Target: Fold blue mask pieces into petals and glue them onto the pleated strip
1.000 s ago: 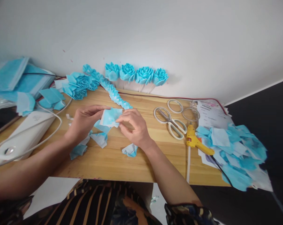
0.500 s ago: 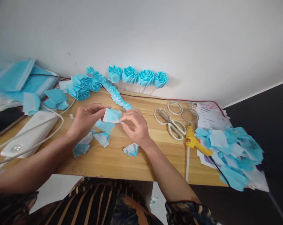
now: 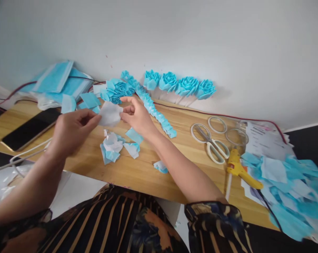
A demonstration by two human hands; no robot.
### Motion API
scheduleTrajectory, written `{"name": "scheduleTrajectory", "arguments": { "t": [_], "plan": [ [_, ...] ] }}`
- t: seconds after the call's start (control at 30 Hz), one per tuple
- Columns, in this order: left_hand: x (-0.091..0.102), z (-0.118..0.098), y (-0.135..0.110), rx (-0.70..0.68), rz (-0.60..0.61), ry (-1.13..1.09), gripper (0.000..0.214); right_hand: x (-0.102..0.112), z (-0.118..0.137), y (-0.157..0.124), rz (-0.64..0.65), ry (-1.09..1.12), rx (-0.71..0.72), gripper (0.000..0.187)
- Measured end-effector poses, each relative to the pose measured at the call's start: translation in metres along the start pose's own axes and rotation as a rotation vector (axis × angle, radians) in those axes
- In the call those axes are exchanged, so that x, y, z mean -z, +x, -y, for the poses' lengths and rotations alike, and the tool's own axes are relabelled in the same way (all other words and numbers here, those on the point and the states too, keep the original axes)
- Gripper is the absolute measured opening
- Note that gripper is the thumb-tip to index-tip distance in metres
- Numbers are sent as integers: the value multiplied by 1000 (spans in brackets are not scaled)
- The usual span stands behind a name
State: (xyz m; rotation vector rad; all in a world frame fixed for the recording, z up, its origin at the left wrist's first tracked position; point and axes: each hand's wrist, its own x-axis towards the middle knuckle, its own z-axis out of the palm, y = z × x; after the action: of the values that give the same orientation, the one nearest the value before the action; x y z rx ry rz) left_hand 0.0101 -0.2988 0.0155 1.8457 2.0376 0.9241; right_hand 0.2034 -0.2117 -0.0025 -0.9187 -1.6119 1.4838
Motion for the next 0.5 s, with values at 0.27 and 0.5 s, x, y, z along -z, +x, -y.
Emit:
{"name": "scheduleTrajectory", "arguments": {
  "t": [0.27,0.5],
  "plan": [
    [6,25,0,20,149,577,33,-33,-16,27,78,-161,-132,49],
    [4,29,2,-17,327,742,37,-40,-31,33,119,-421,-99,60]
  ]
}}
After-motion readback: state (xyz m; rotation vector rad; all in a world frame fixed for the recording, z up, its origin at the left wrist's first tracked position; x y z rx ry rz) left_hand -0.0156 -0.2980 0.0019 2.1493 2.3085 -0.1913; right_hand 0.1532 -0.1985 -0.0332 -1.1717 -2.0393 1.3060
